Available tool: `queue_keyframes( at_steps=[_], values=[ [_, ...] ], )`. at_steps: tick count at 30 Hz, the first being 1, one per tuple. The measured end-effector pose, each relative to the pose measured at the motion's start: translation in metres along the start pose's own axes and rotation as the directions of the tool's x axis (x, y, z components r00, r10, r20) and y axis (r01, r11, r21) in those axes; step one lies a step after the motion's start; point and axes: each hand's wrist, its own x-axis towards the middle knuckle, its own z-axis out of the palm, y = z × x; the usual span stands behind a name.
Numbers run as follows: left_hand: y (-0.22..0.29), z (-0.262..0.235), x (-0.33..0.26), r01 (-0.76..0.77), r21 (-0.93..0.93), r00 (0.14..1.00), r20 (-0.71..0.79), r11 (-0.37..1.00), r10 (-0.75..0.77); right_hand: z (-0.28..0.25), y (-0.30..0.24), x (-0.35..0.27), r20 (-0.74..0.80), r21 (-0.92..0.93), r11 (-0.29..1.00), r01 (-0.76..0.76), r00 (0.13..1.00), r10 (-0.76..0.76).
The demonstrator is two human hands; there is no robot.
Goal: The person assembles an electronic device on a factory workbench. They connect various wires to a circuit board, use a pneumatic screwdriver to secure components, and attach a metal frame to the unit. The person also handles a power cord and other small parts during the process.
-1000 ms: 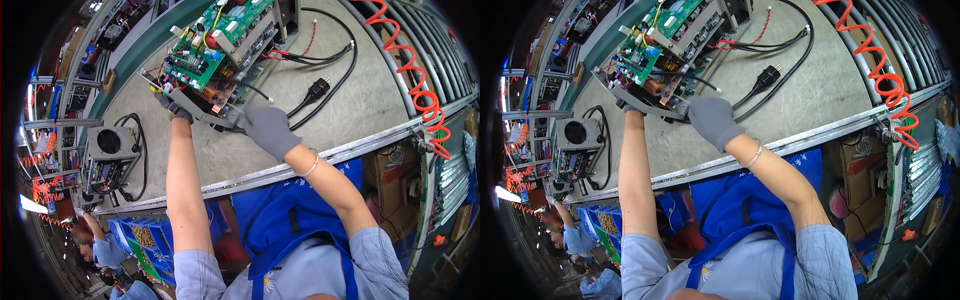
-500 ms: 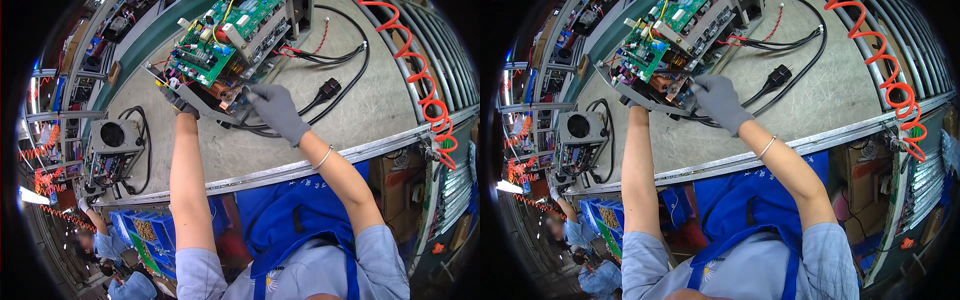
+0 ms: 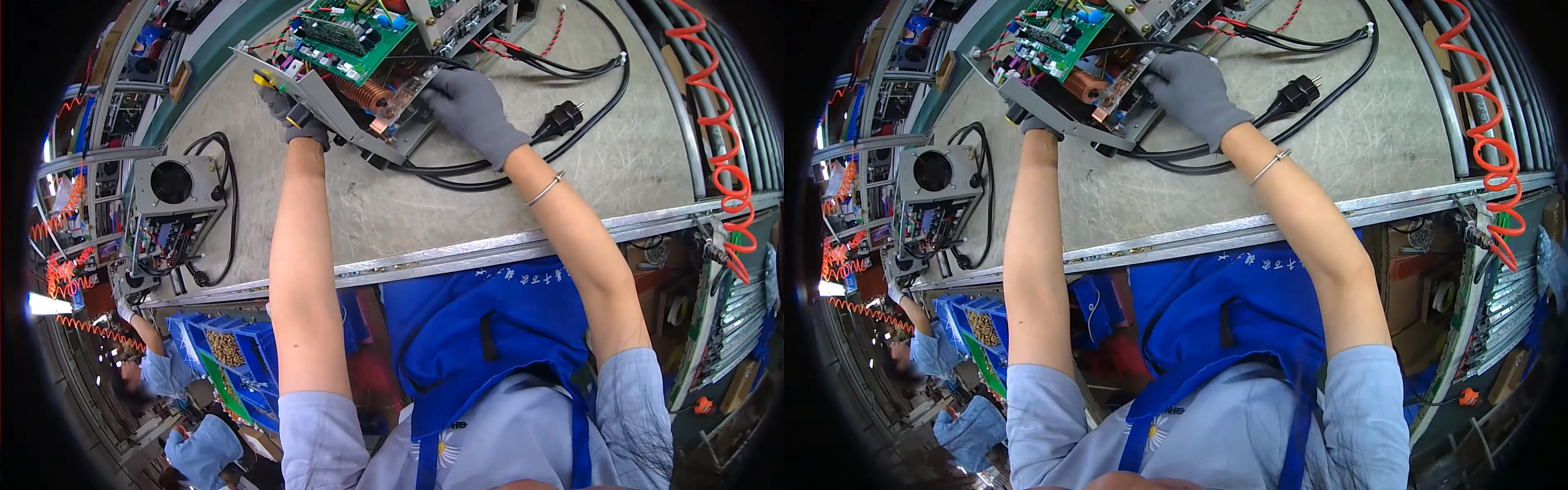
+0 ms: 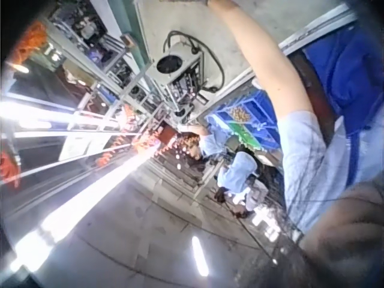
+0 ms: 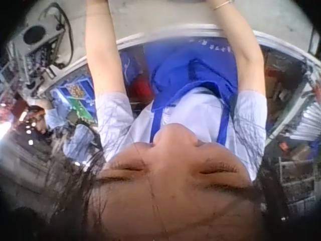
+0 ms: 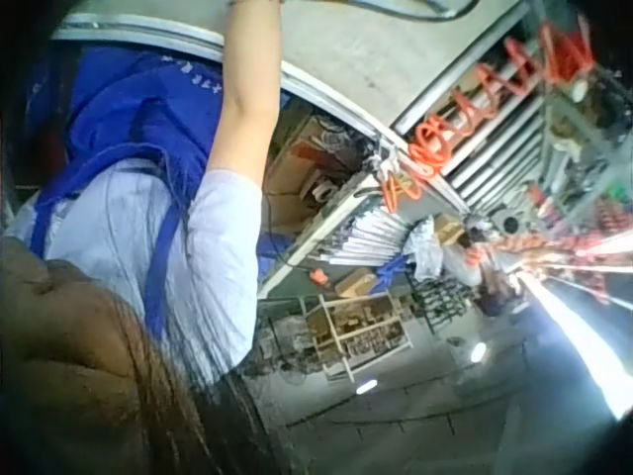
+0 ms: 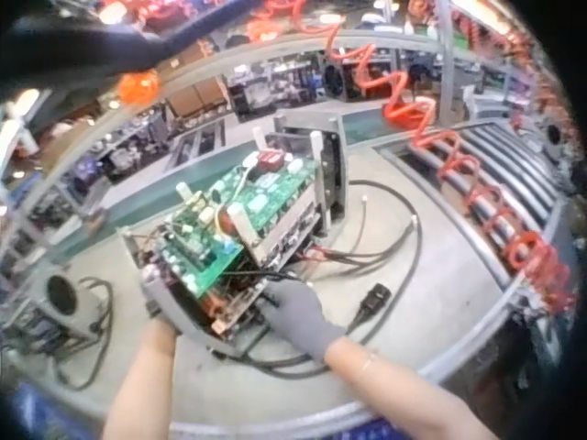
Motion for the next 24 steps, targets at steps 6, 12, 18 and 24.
queue_keyframes(
  at_steps=[6, 12, 18, 24],
  values=[
    [0.0, -0.001, 0.002, 0.008, 0.009, 1.0, -0.008, 1.0, -0.008, 0.002, -0.003, 0.001, 0.023, -0.166, 0.986, 0.032, 0.999, -0.028],
    [0.0, -0.002, 0.006, 0.01, 0.015, 1.0, -0.006, 1.0, -0.01, 0.001, -0.003, 0.002, 0.023, -0.191, 0.979, 0.078, 0.997, -0.075],
    [-0.001, -0.003, 0.01, 0.009, 0.018, 1.0, -0.004, 1.0, -0.009, -0.004, -0.008, -0.001, 0.055, -0.239, 0.97, 0.054, 0.998, -0.042],
    [0.002, -0.005, 0.01, 0.014, 0.025, 1.0, -0.002, 1.0, -0.014, 0.0, -0.015, -0.001, 0.1, -0.302, 0.95, 0.072, 0.994, -0.044]
  ],
)
